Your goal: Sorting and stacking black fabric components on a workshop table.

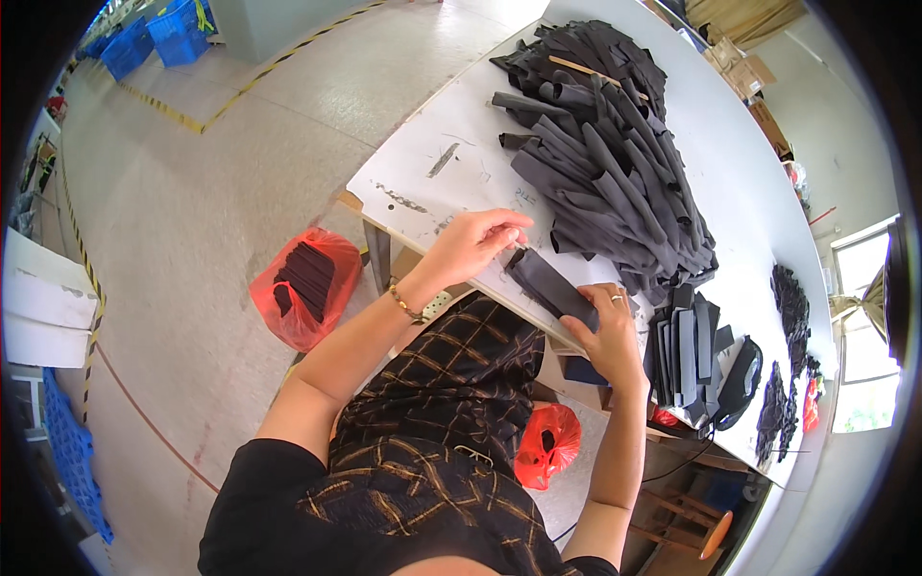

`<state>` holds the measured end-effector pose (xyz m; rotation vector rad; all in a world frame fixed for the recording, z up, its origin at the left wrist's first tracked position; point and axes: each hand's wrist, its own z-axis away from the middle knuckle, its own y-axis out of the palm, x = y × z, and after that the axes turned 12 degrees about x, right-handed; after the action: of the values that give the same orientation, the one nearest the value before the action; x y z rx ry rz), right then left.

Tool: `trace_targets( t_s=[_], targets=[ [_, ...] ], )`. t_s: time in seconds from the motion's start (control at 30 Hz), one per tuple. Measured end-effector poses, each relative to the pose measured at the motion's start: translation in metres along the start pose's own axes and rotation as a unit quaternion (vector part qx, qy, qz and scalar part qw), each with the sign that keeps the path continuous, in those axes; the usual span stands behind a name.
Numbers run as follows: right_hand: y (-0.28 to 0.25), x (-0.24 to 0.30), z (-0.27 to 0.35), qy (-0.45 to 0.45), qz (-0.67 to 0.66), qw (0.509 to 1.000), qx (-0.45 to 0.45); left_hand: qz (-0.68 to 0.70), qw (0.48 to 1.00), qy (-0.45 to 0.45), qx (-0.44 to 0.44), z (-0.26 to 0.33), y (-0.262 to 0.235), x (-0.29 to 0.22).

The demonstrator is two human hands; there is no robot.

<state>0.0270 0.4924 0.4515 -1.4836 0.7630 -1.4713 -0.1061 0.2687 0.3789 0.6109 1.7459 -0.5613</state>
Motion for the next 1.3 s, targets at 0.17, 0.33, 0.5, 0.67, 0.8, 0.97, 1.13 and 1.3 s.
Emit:
trace_targets(
  t_s=[0.17, 0.33, 0.5, 0.67, 0.8, 0.97, 1.13, 1.3],
  targets=[
    [0.0, -0.001, -0.001, 0.003, -0.003, 1.0, 0.01, 0.02, 1.0, -0.002, -0.005, 0.001, 0.001, 0.0],
    [0.001, -0.004, -0.004, -0.009, -0.017, 1.0, 0.022, 0.019, 1.0, -0.012, -0.008, 0.003, 0.0, -0.006],
    [-0.005, 0.004, -0.005, -0.012, -0.034, 0.999, 0.0, 0.024, 0.999, -0.005, -0.021, 0.004, -0.002, -0.005],
    [0.003, 0.0, -0.009, -0.03, 0.02, 0.999, 0.004, 0.061, 0.996, 0.041, -0.044, 0.001, 0.008, -0.01],
    [0.006, 0.0, -0.003, -0.017, -0.008, 1.0, 0.01, -0.319, 0.926, 0.195, 0.037, 0.015, 0.017, -0.018],
    [-0.007, -0.004, 0.026, -0.022, 0.028, 0.992, -0.117, -0.267, 0.936, 0.218, -0.074, -0.008, 0.026, -0.036],
    [-0.052, -0.05, 0.095, 0.15, 0.024, 0.942, -0.298, 0.052, 0.993, 0.031, -0.098, -0.066, 0.057, -0.09],
    [-0.067, -0.106, 0.127, 0.211, 0.061, 0.918, -0.329, -0.375, 0.917, -0.017, -0.133, -0.134, 0.056, -0.071]
  ],
)
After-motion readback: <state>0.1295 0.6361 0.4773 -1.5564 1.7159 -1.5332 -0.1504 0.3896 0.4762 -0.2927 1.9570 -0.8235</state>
